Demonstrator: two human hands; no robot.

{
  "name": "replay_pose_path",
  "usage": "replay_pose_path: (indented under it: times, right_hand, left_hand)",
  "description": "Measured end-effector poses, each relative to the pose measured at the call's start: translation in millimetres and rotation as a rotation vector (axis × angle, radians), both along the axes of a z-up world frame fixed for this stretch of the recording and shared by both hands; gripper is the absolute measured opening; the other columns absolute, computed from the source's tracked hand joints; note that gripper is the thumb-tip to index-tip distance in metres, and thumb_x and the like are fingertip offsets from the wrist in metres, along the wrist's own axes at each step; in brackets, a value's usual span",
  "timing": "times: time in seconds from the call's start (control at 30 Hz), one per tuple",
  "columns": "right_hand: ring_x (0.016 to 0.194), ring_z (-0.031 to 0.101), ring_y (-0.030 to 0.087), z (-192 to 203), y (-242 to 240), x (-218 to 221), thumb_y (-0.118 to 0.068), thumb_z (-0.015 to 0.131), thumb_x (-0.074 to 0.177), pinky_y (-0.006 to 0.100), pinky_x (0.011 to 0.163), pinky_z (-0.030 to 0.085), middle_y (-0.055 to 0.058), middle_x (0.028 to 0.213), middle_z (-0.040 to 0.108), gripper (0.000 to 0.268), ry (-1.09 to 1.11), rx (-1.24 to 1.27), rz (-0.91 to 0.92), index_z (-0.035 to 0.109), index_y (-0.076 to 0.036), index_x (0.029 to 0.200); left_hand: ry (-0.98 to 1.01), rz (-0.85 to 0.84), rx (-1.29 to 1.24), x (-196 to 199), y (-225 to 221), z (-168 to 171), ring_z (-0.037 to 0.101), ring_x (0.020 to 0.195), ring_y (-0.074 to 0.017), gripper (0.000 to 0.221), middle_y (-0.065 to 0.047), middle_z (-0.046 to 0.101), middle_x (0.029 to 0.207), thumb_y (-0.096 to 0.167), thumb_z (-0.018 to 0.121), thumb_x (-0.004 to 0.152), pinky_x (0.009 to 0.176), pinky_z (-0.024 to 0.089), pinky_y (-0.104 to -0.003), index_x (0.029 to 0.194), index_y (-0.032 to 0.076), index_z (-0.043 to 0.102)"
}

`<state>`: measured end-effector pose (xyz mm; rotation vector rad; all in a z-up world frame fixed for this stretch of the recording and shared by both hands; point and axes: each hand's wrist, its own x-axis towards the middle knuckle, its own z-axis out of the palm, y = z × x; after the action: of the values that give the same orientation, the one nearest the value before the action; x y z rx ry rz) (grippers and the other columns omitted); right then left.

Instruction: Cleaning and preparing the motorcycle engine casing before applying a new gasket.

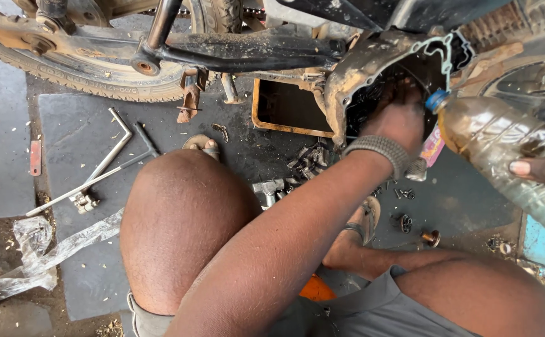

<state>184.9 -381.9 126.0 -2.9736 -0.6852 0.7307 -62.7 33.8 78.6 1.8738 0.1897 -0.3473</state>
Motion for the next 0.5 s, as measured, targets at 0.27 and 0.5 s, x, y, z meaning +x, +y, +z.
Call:
replay_pose_path:
  times: [0.27,0.5]
  right_hand:
    - [0.106,0.075,0.034,-11.5,-2.1,-7.4,-0.041,0.084,0.066,0.043,0.098,0.058,0.025,0.112,0.078,0.076,0.128,0.092,-0.045,0.070,-0.001,0.129]
    - [0.113,0.069,0.027,-136.2,-232.4,159.0,-0.044,0.069,0.090,0.041,0.104,0.050,0.020,0.121,0.074,0.060,0.462,-0.019,-0.518,0.061,-0.004,0.134]
  left_hand:
    - [-0.528,0.537,0.026,45.8,-53.9,-55.4,0.058,0.127,-0.0434,0.089,-0.040,0.043,0.146,0.007,0.069,0.076,0.111,0.047,-0.039,0.148,-0.021,0.025]
    - [-0.384,0.538,-0.152,51.2,-55.2,-49.8,0.060,0.132,-0.0382,0.097,-0.032,0.052,0.144,0.015,0.071,0.078,0.117,0.048,-0.036,0.159,-0.014,0.025]
